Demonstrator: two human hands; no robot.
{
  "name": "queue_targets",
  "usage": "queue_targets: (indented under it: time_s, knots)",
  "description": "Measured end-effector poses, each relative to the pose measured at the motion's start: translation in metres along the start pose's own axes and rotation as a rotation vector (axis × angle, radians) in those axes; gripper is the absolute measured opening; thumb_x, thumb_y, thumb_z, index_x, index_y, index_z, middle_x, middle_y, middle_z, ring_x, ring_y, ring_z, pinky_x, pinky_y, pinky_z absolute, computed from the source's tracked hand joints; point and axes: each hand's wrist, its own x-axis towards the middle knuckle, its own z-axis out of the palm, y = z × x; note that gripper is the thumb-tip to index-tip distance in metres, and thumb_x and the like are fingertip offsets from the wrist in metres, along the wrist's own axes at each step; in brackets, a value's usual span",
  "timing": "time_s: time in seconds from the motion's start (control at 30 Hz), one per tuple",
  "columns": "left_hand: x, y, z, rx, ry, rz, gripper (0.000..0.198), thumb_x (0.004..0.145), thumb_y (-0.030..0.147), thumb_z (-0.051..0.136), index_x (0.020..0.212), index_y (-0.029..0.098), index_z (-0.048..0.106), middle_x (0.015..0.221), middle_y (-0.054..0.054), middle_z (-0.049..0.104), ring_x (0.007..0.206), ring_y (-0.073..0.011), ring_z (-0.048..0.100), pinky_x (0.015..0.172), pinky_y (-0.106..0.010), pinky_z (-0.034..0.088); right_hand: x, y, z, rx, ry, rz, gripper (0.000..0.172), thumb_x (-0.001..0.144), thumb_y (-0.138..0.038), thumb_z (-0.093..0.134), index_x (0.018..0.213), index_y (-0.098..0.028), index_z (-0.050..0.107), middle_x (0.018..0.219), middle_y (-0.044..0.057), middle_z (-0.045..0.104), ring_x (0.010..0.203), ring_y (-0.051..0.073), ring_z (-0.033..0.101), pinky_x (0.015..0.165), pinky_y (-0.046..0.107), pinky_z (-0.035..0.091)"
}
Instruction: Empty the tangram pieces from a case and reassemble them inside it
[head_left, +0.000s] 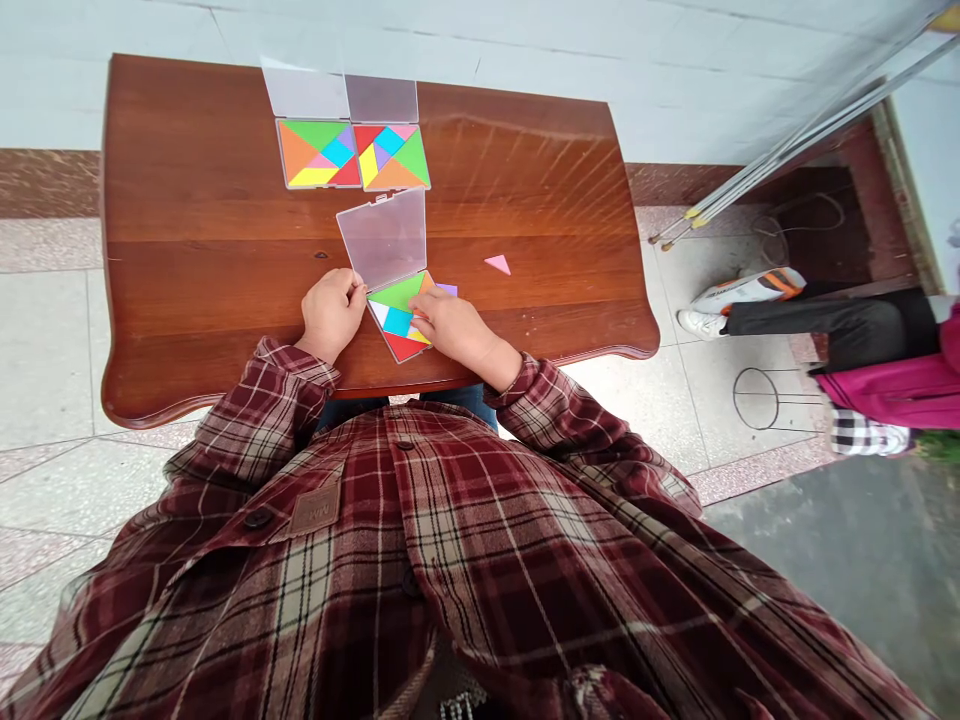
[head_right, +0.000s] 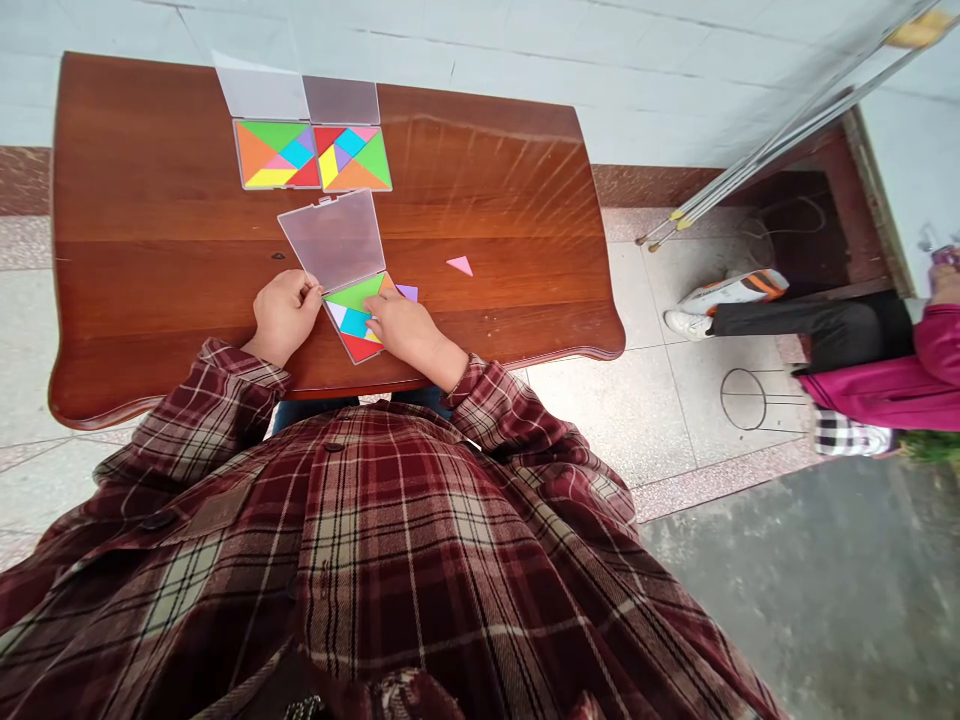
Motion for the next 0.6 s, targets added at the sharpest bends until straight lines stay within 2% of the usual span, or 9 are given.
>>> queue_targets:
  time_s: [0.1, 0.37, 0.6]
  knots:
    - [0.000, 0.000, 0.000, -0.006, 0.003, 0.000, 0.014, 0.085, 0.032, 0.046, 0.080, 0.023, 0.056, 0.091, -0.005, 0.065, 0.088, -0.0211, 0.059, 0.081, -0.032, 0.045, 0.001, 0.004, -0.002, -0.002, 0.019, 0.030, 0.031, 0.095, -0.018, 0.039, 0.117, -0.014, 0.060, 0.117, 0.013, 0.059, 0.104, 0.024, 0.057, 0.080, 0.032, 0.044]
    - [0.001, -0.001, 0.000, -0.018, 0.006, 0.003, 0.015, 0.085, 0.033, 0.045, 0.080, 0.023, 0.056, 0.090, -0.005, 0.065, 0.089, -0.0210, 0.059, 0.082, -0.032, 0.045, 0.003, -0.004, 0.009, 0.014, -0.045, -0.020, 0.034, 0.092, -0.017, 0.045, 0.123, -0.016, 0.058, 0.118, 0.013, 0.058, 0.103, 0.024, 0.057, 0.080, 0.032, 0.045]
    - [0.001, 0.000, -0.001, -0.009, 0.012, -0.010, 0.015, 0.084, 0.033, 0.046, 0.080, 0.023, 0.056, 0.093, -0.005, 0.066, 0.091, -0.0221, 0.060, 0.081, -0.034, 0.045, 0.000, -0.002, 0.007, 0.029, -0.046, -0.014, 0.034, 0.092, -0.018, 0.044, 0.123, -0.018, 0.057, 0.117, 0.011, 0.058, 0.099, 0.022, 0.058, 0.079, 0.030, 0.045]
